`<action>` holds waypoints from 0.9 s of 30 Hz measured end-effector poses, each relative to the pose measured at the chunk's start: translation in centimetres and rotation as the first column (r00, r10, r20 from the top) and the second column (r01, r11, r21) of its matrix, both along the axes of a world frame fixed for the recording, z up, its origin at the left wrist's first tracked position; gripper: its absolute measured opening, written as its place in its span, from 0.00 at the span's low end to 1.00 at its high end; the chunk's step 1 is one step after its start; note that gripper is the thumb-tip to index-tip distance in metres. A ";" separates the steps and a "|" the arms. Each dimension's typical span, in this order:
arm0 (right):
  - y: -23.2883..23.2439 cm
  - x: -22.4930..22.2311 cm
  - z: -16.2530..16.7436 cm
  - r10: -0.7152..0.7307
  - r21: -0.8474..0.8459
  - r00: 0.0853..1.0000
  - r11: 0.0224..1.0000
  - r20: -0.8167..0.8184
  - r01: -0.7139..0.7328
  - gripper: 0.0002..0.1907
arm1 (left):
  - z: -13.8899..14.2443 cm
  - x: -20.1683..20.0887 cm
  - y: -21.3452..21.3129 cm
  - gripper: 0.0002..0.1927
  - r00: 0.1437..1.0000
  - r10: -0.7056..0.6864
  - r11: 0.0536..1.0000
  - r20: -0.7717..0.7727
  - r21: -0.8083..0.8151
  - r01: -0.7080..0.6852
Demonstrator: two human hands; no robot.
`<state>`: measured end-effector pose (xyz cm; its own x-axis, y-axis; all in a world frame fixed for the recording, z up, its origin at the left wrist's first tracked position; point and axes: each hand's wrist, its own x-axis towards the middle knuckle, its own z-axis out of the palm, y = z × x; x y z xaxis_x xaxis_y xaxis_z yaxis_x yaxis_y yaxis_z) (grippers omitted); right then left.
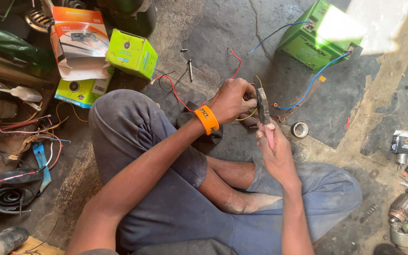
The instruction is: The person sits on the floor of a repair workshop and joins electrical wires, using pliers to strip and twist the wire ends together. They then wrap the joined connections with electrical tape from a tape roll and position the wired assembly near a battery.
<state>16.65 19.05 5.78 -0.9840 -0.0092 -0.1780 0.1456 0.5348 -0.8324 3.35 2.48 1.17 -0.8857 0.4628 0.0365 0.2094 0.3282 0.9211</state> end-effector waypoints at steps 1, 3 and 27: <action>-0.1 0.0 -0.1 -0.029 0.008 0.998 1.000 0.050 0.028 0.13 | 0.2 0.1 0.0 0.12 1.000 -0.010 1.000 -0.012 -0.005 0.010; -0.2 0.1 -0.1 -0.058 -0.017 0.995 0.998 0.083 0.060 0.11 | 0.5 0.2 -0.2 0.12 0.997 -0.045 0.999 -0.065 0.016 0.046; -2.1 -0.2 -1.5 -0.161 0.026 0.986 0.987 0.051 0.160 0.08 | 0.1 1.1 0.6 0.08 0.965 0.036 0.999 -0.261 -0.028 -0.045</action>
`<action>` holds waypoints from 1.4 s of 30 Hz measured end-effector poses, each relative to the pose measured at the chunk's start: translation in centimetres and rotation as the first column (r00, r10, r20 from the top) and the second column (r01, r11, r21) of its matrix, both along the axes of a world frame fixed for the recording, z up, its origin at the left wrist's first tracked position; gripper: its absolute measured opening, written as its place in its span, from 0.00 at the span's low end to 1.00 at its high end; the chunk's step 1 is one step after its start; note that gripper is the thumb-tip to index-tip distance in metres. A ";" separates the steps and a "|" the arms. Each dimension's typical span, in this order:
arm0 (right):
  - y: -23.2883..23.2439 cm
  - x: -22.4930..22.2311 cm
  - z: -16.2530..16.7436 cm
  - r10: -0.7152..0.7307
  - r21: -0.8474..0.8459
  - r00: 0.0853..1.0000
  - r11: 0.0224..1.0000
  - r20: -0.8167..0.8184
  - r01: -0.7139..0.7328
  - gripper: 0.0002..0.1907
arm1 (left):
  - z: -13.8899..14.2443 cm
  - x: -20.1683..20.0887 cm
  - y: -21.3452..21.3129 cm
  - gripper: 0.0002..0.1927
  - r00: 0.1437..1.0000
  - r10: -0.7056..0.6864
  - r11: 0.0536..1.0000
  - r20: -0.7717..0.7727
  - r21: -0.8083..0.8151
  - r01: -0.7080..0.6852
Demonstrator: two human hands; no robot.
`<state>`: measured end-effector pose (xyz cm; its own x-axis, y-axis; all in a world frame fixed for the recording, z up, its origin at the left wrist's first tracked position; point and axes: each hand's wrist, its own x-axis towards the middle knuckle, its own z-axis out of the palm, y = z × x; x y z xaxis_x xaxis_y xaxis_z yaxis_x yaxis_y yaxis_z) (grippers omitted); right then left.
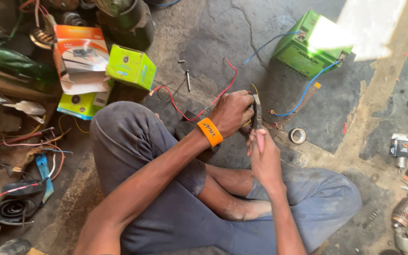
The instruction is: The person sits on the floor of a repair workshop and joins electrical wires, using pliers to strip and twist the wire ends together. They then wrap the joined connections with electrical tape from a tape roll and position the wired assembly near a battery.
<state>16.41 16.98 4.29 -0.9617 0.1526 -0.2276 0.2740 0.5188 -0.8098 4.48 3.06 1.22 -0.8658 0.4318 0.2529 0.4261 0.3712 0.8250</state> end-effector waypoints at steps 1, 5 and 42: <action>-0.1 -0.2 -0.1 -0.006 -0.087 1.000 0.996 -0.007 0.006 0.08 | 0.1 -0.3 -0.2 0.08 1.000 -0.017 1.000 0.004 -0.012 0.017; 0.3 0.0 0.0 -0.022 -0.159 1.000 0.987 0.015 0.024 0.08 | 0.0 -1.2 -0.3 0.06 0.991 -0.132 0.988 -0.006 0.077 0.132; 5.9 -2.0 -0.9 -0.013 -0.333 0.995 0.943 -0.103 -0.022 0.22 | -2.3 -1.1 0.7 0.20 0.400 -0.525 0.845 0.751 0.518 0.136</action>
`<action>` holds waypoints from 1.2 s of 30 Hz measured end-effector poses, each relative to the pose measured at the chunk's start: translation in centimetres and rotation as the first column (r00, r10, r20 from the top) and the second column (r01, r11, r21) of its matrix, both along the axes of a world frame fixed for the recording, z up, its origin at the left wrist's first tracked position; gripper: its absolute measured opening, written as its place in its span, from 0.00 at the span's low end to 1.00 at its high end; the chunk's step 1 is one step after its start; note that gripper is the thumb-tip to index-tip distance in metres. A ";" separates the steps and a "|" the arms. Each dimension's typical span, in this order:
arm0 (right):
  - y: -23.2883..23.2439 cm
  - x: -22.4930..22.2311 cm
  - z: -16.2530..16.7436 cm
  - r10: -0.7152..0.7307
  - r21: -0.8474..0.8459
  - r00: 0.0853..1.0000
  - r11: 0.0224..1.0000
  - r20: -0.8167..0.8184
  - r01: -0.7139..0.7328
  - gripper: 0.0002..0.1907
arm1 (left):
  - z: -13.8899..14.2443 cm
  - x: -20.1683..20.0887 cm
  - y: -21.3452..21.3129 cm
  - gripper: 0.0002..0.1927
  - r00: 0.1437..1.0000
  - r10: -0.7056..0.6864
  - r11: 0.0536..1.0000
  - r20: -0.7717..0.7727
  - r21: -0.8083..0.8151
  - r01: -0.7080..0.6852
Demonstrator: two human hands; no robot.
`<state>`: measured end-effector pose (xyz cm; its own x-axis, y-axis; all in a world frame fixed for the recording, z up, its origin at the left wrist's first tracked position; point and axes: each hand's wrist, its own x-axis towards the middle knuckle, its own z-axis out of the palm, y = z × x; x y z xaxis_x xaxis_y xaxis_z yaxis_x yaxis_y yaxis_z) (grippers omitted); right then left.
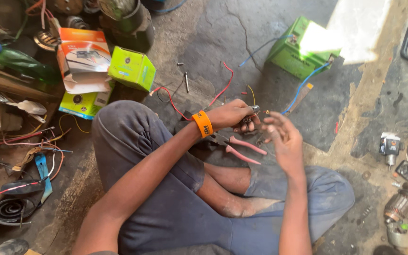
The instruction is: The person sits on the floor of a repair workshop and joins electrical wires, using pliers to strip and twist the wire ends together. They then wrap the joined connections with electrical tape from a tape roll and position the wired assembly near a battery.
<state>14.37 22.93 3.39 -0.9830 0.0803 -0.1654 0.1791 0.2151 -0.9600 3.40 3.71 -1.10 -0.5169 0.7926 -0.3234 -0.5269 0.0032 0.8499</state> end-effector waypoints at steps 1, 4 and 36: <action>0.4 0.0 0.0 0.007 -0.063 1.000 0.998 -0.013 -0.008 0.21 | -0.4 0.2 0.3 0.20 1.000 -0.013 0.999 -0.018 -0.031 0.012; 0.5 0.1 -0.7 0.063 -0.182 0.998 0.981 -0.029 -0.067 0.23 | -1.4 0.8 0.9 0.21 0.991 -0.050 0.995 -0.121 -0.089 0.039; 2.0 0.6 -4.8 -0.055 -0.422 0.981 0.897 0.184 0.129 0.07 | -0.3 1.0 0.4 0.11 0.743 0.196 0.925 -0.640 -0.131 -0.357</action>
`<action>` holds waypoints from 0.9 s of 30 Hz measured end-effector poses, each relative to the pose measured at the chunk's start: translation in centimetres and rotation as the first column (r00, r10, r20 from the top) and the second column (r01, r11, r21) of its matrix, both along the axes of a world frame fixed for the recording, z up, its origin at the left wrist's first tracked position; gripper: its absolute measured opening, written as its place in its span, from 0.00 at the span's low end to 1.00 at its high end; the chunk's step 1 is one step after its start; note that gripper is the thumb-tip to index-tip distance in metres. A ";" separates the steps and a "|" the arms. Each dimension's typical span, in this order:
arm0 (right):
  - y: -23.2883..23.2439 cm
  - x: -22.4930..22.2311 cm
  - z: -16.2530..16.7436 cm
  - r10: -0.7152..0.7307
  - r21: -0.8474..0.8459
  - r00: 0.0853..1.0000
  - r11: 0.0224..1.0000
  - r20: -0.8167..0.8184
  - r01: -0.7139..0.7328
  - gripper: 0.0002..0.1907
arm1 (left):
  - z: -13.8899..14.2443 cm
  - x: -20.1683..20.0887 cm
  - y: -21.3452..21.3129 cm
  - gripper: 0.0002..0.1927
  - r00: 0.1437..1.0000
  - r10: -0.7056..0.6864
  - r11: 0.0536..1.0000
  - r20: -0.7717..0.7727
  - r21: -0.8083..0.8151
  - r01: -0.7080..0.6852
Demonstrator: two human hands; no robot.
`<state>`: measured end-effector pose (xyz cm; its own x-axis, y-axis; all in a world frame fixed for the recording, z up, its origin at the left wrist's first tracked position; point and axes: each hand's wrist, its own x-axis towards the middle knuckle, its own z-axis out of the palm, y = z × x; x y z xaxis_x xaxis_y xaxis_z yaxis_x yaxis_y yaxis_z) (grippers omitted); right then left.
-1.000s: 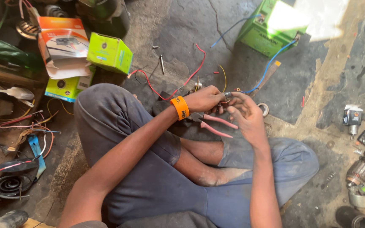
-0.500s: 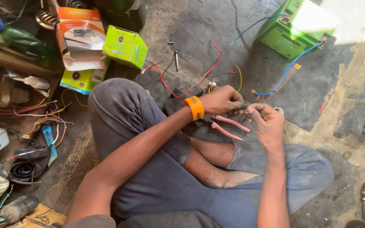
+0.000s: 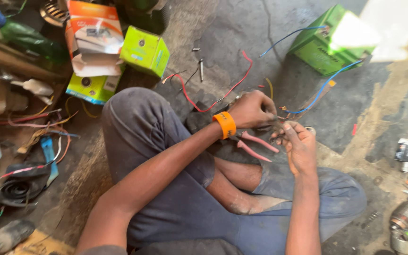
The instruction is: The person sits on the floor of a repair workshop and joins electrical wires, using pliers to strip and twist the wire ends together. They then wrap the joined connections with electrical tape from a tape roll and position the wired assembly near a battery.
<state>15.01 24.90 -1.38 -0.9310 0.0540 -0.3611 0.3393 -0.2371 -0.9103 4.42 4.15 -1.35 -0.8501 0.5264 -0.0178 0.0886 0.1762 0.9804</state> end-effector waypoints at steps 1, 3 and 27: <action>-0.1 -0.2 0.1 -0.023 0.029 1.000 0.999 0.013 0.023 0.07 | -0.1 -0.4 0.0 0.11 1.000 0.020 1.000 -0.008 0.021 -0.020; -0.3 -0.8 0.4 -0.046 0.066 0.998 0.997 0.033 0.044 0.07 | -0.2 -0.8 0.1 0.11 0.949 -0.039 0.985 0.314 0.170 -0.016; -14.7 -18.5 -2.4 0.375 0.977 0.904 0.140 -0.205 0.164 0.19 | -1.0 -2.1 1.6 0.13 0.951 0.022 0.972 0.307 0.217 -0.093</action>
